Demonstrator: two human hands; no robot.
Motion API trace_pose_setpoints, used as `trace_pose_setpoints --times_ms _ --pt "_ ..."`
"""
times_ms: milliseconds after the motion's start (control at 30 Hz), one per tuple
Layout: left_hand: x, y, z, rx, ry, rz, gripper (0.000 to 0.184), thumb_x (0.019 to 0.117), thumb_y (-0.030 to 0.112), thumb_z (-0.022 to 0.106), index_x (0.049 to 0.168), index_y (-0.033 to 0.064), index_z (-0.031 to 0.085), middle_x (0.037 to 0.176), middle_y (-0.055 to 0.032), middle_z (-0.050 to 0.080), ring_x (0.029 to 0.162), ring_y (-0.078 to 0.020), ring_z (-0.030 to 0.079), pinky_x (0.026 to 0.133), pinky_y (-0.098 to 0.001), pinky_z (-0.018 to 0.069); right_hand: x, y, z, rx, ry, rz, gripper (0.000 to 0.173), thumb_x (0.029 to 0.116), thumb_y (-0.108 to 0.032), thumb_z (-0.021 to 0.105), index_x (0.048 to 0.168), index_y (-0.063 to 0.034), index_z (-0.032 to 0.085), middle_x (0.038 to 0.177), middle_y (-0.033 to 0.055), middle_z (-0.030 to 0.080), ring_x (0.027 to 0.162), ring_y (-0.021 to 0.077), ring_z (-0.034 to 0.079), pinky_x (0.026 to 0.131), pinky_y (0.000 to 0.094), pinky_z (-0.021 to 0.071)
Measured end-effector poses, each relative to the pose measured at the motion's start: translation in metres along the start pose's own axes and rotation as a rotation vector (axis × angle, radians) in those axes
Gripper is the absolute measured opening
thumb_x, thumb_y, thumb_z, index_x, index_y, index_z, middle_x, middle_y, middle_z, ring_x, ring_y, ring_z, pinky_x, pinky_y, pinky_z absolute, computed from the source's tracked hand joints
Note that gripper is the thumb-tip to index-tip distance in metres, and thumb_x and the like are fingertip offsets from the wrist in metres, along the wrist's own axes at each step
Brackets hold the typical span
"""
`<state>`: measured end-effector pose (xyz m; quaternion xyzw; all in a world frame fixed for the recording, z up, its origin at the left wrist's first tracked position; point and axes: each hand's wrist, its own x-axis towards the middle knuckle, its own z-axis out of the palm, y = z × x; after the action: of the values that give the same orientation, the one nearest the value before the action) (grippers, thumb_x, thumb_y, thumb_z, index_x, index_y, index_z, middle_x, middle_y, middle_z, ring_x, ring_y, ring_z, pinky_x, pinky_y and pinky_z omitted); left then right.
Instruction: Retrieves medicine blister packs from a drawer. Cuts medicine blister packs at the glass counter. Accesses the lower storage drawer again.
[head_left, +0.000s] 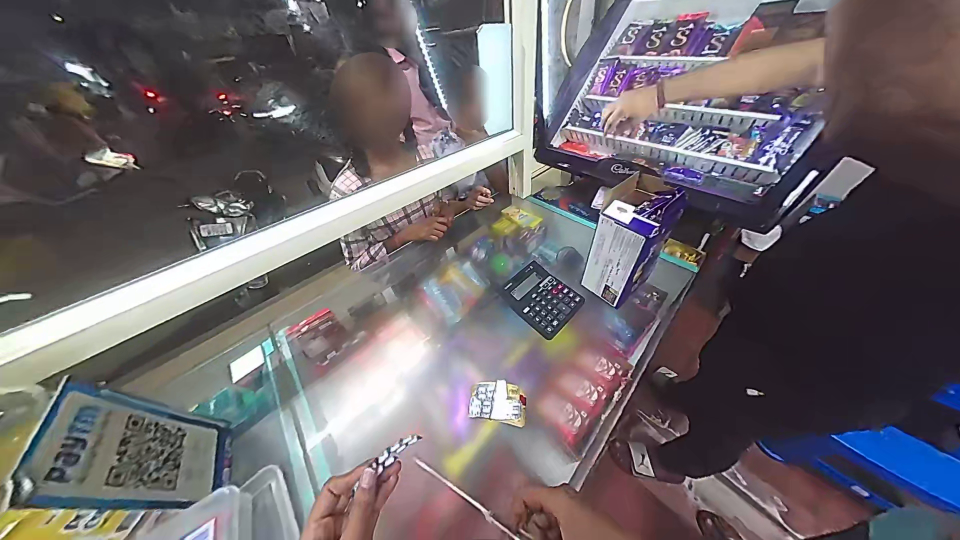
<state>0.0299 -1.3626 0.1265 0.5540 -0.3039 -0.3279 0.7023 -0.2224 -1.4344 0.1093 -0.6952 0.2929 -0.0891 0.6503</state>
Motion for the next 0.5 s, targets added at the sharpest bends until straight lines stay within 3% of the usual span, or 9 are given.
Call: trace_pose_setpoints --times_ms 67,133,267,333,433,500 --pt "-0.002 -0.003 -0.002 0.059 0.037 0.039 0.016 0.1016 0.000 0.048 0.098 0.0113 0.059 0.093 0.0068 0.074 0.084 -0.0064 0.072 0.076 -0.0254 0.0612 0.002 0.001 0.008 -0.008 0.051 -0.009 0.049 0.0857 -0.026 0.081 0.117 0.0051 0.062 0.079 0.0069 0.061 0.068 0.0109 0.054 0.065 0.0299 0.0465" --pt "-0.003 -0.007 0.000 0.070 0.131 0.080 0.013 0.0997 0.003 0.052 0.094 0.0099 0.063 0.094 0.0052 0.072 0.082 -0.0061 0.071 0.073 -0.0251 0.0608 0.004 0.001 0.014 -0.020 0.050 0.008 0.047 0.0864 -0.027 0.081 0.117 0.0039 0.062 0.079 0.0061 0.061 0.068 0.0109 0.055 0.065 0.0305 0.0476" --pt "-0.001 -0.009 0.007 -0.053 0.209 0.052 0.011 0.0995 0.001 0.052 0.093 -0.0010 0.061 0.118 -0.0098 0.073 0.101 -0.0151 0.073 0.089 -0.0324 0.0602 0.008 0.008 0.022 -0.003 0.040 0.008 0.037 0.0882 -0.017 0.076 0.115 0.0042 0.061 0.076 0.0025 0.060 0.065 0.0091 0.055 0.063 0.0300 0.0483" --pt "-0.002 -0.005 0.010 -0.114 0.215 -0.025 0.011 0.1011 0.000 0.051 0.093 -0.0024 0.058 0.123 -0.0125 0.072 0.104 -0.0164 0.073 0.092 -0.0323 0.0591 0.008 0.010 0.026 0.024 0.038 0.000 0.034 0.0888 -0.016 0.074 0.113 0.0034 0.061 0.074 -0.0006 0.058 0.062 0.0061 0.054 0.060 0.0267 0.0477" --pt "-0.001 0.000 0.013 -0.200 0.235 -0.119 0.013 0.1023 -0.002 0.049 0.090 -0.0014 0.054 0.114 -0.0138 0.074 0.092 -0.0163 0.075 0.085 -0.0301 0.0614 0.010 0.009 0.029 0.053 0.026 -0.001 0.039 0.0892 -0.026 0.075 0.113 0.0010 0.061 0.073 -0.0045 0.056 0.060 0.0032 0.053 0.057 0.0235 0.0465" --pt "-0.001 0.000 0.013 -0.253 0.246 -0.171 0.012 0.1029 -0.002 0.050 0.092 -0.0023 0.054 0.099 -0.0140 0.073 0.085 -0.0196 0.075 0.083 -0.0330 0.0628 0.012 0.008 0.031 0.079 0.010 0.007 0.039 0.0889 -0.027 0.076 0.112 -0.0002 0.060 0.071 -0.0058 0.057 0.059 0.0026 0.054 0.055 0.0229 0.0471"
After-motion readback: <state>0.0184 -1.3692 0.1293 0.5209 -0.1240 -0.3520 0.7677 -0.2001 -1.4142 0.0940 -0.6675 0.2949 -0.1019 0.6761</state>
